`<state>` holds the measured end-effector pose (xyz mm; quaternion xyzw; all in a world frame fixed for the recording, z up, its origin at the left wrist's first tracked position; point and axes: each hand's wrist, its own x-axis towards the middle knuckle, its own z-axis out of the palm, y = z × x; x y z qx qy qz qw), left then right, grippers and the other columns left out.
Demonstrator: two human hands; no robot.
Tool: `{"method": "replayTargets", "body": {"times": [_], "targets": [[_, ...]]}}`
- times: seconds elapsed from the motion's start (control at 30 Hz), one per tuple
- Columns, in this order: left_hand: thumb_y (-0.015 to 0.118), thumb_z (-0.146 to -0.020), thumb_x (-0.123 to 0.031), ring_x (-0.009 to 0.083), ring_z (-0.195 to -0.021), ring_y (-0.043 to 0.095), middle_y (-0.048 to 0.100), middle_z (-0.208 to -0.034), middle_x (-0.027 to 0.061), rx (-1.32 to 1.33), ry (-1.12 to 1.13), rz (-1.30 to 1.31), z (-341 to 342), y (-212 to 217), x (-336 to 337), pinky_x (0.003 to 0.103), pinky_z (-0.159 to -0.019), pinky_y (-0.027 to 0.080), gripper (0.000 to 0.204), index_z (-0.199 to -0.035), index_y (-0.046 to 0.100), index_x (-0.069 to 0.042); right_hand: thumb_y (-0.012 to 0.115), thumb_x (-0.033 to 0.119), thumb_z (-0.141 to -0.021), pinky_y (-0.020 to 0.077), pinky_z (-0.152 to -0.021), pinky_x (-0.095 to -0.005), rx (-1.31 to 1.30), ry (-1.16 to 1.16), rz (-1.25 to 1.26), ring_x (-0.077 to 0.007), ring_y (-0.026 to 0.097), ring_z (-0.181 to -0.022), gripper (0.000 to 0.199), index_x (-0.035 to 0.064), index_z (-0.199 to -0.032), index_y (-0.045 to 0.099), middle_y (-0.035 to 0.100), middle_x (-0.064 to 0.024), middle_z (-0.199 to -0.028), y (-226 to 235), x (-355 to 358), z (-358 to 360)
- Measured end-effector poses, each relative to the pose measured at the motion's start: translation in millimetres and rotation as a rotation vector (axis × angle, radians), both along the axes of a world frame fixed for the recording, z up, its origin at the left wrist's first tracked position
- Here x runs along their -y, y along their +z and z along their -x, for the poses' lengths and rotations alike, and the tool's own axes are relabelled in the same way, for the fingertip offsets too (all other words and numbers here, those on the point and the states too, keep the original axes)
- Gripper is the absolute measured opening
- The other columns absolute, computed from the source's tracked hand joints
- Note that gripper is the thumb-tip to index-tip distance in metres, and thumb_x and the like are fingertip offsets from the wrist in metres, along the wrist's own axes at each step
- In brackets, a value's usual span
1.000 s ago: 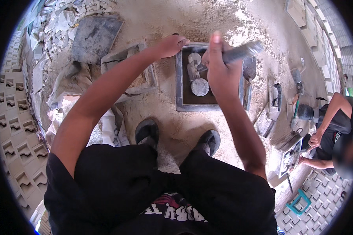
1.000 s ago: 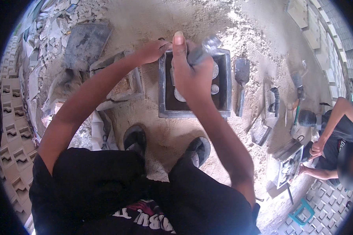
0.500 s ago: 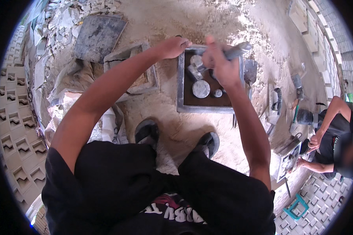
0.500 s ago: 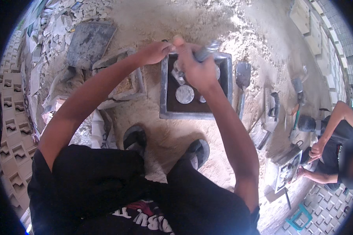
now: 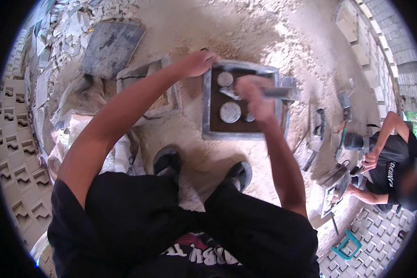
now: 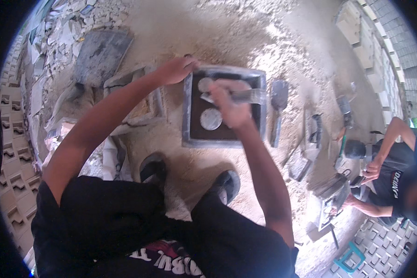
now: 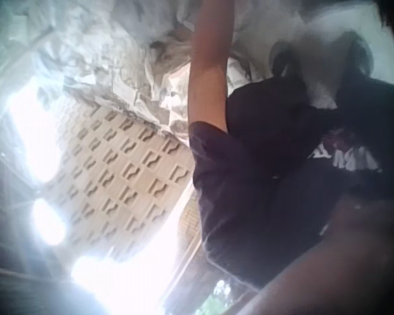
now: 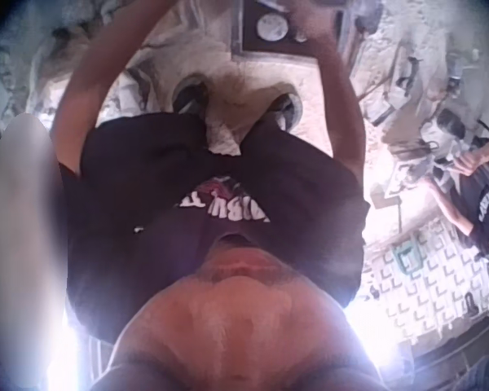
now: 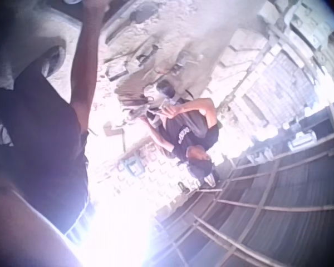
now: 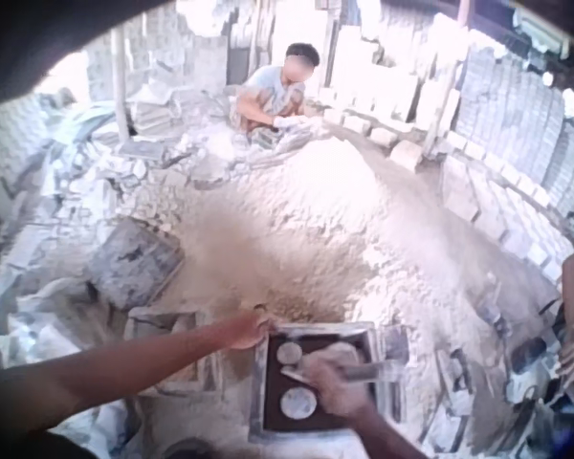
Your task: The person fills a metal mold with powder, uses a trowel to scrape and level the surface, and then uses a cylindrical tool to tamp down the material inside the circular sections of the mold.
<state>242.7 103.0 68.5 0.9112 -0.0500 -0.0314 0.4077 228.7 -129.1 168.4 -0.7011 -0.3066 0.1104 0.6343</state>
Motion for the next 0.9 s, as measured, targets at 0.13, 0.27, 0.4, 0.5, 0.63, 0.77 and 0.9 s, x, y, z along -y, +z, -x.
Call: {"method": "replayTargets", "body": {"times": [0.13,0.27,0.4,0.5,0.63,0.77,0.9], "targets": [[0.041,-0.1,-0.035,0.0412,-0.094,0.06,0.063,-0.095,0.0226,-0.022,-0.029,-0.022,4,3,-4,0.046,-0.081,0.045,0.039,-0.106,0.059,-0.002,0.059,0.019,-0.089,0.032,-0.047,-0.0272,-0.181,0.027,-0.041,-0.0066,0.04,-0.05,0.034,0.0023,-0.06,0.052,0.045,0.0011,-0.052,25,-14,5],[0.041,-0.1,-0.035,0.0412,-0.091,0.06,0.063,-0.092,0.0221,0.002,-0.037,-0.003,-6,-6,3,0.046,-0.079,0.045,0.038,-0.102,0.059,-0.001,0.062,0.019,-0.089,0.0354,-0.049,-0.0265,0.242,-0.039,0.058,-0.0057,0.042,-0.053,0.032,0.0027,-0.063,0.055,0.045,0.0035,-0.055,-25,-18,10],[0.04,-0.1,-0.035,0.0423,-0.087,0.059,0.062,-0.09,0.0223,0.091,-0.042,0.122,1,-16,-5,0.046,-0.077,0.045,0.039,-0.099,0.057,0.0,0.064,0.02,-0.09,0.0346,-0.051,-0.0256,-0.22,0.126,0.195,-0.0041,0.041,-0.059,0.031,0.0031,-0.065,0.055,0.044,0.0051,-0.059,23,-30,4],[0.04,-0.1,-0.035,0.0425,-0.087,0.059,0.062,-0.09,0.023,0.012,-0.044,-0.049,-2,-6,-2,0.046,-0.077,0.045,0.039,-0.097,0.057,0.0,0.061,0.02,-0.09,0.0313,-0.05,-0.026,-0.102,0.266,0.101,-0.0066,0.038,-0.057,0.035,0.0037,-0.062,0.049,0.043,0.0047,-0.057,37,-20,8],[0.039,-0.1,-0.036,0.0424,-0.087,0.059,0.062,-0.089,0.0236,0.036,-0.038,0.01,2,-2,-4,0.048,-0.078,0.045,0.04,-0.097,0.057,0.0,0.058,0.018,-0.087,0.0275,-0.048,-0.0263,-0.085,0.408,0.172,-0.0092,0.035,-0.05,0.035,0.0065,-0.058,0.043,0.039,0.0034,-0.053,17,-23,-4],[0.039,-0.1,-0.037,0.0425,-0.086,0.059,0.061,-0.089,0.0242,0.044,-0.041,-0.032,4,4,-3,0.048,-0.076,0.044,0.042,-0.096,0.057,0.0,0.06,0.012,-0.082,0.0232,-0.045,-0.0268,-0.394,0.45,-0.043,-0.0072,0.032,-0.046,0.036,0.0101,-0.055,0.035,0.034,0.0036,-0.051,30,-20,-10],[0.04,-0.1,-0.039,0.0418,-0.083,0.058,0.061,-0.086,0.0237,-0.032,-0.038,-0.021,0,8,1,0.047,-0.075,0.043,0.043,-0.094,0.057,0.0,0.062,0.011,-0.082,0.0259,-0.046,-0.0261,-0.432,0.592,0.075,-0.0055,0.034,-0.049,0.039,0.0111,-0.056,0.034,0.035,0.0044,-0.053,4,-21,-18]]}}
